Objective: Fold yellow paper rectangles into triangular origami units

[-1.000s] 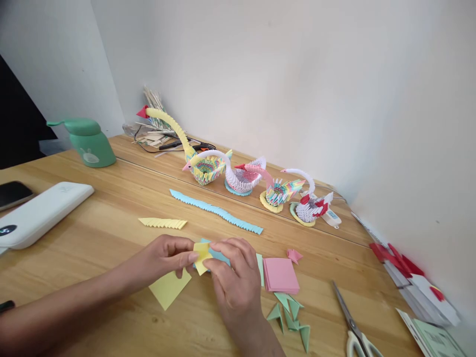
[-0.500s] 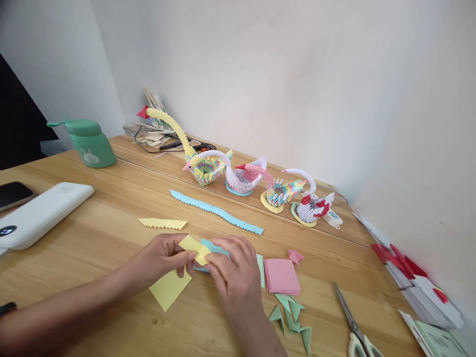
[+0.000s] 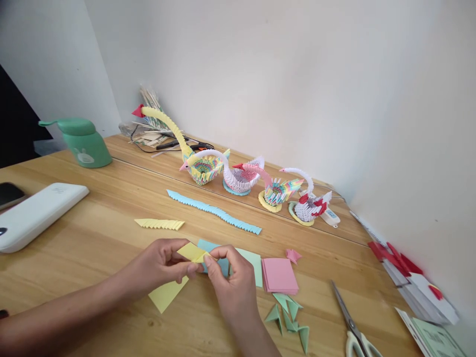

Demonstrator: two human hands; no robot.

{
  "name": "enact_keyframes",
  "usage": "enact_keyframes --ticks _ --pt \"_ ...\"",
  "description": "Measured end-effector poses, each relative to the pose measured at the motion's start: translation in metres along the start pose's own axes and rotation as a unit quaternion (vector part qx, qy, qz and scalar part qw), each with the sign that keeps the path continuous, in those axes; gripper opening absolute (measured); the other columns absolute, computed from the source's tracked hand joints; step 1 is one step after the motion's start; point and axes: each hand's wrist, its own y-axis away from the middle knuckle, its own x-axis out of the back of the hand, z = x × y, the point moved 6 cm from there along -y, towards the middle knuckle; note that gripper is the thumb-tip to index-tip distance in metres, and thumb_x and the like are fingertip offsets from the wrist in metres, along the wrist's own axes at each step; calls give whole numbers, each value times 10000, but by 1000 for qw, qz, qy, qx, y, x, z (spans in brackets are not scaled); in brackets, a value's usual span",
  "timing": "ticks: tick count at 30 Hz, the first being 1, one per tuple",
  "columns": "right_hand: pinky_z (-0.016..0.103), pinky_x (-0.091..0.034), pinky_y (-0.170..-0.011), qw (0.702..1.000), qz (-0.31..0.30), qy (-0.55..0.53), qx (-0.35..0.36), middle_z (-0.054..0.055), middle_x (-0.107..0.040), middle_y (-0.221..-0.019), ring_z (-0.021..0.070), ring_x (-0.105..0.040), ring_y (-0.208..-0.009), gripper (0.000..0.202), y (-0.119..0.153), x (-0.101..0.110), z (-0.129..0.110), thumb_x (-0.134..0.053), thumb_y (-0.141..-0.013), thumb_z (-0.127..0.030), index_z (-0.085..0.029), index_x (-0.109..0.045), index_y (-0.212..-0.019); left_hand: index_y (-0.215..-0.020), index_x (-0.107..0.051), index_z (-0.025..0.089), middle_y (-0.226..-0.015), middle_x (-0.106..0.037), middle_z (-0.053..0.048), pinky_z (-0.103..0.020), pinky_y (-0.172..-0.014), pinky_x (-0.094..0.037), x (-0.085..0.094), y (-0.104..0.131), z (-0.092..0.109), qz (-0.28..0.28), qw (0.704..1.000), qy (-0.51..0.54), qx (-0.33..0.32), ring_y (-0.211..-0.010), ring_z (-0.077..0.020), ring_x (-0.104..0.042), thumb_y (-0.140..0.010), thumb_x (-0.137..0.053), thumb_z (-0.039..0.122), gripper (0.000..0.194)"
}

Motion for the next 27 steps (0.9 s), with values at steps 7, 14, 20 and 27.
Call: enact_keyframes --ticks 7,14,20,27 --pt "238 -429 -561 999 -3 -43 -8 -3 -625 -648 161 -567 -630 144 1 -3 2 -589 -788 -310 -191 -607 -710 -740 -646 143 -673 -676 -18 -199 -528 -407 0 0 -3 23 999 -29 33 -626 -139 -589 -727 -616 288 149" --pt "233 -451 -537 997 -2 -67 -23 -1 -608 -656 154 -565 -611 163 2 -5 7 -610 -770 -325 -192 -651 -855 -748 -661 147 -721 -708 -32 -187 -492 -392 1 0 -4 7 998 -45 41 -615 -139 -623 -738 -597 293 160" --pt "257 -465 -619 998 -42 -51 -7 14 -617 -711 168 -583 -683 190 1 -6 9 -575 -804 -311 -186 -656 -922 -700 -632 141 -673 -699 -23 -190 -479 -382 1 -1 -6 -5 998 -48 43 -540 -120 -607 -743 -585 261 135" --pt "235 -400 -566 981 -146 -122 -38 -20 -527 -673 130 -486 -622 204 3 -21 16 -558 -795 -320 -188 -619 -938 -655 -559 145 -527 -622 23 -200 -486 -393 5 -2 -4 -12 998 21 60 -445 -87 -529 -696 -666 289 184"
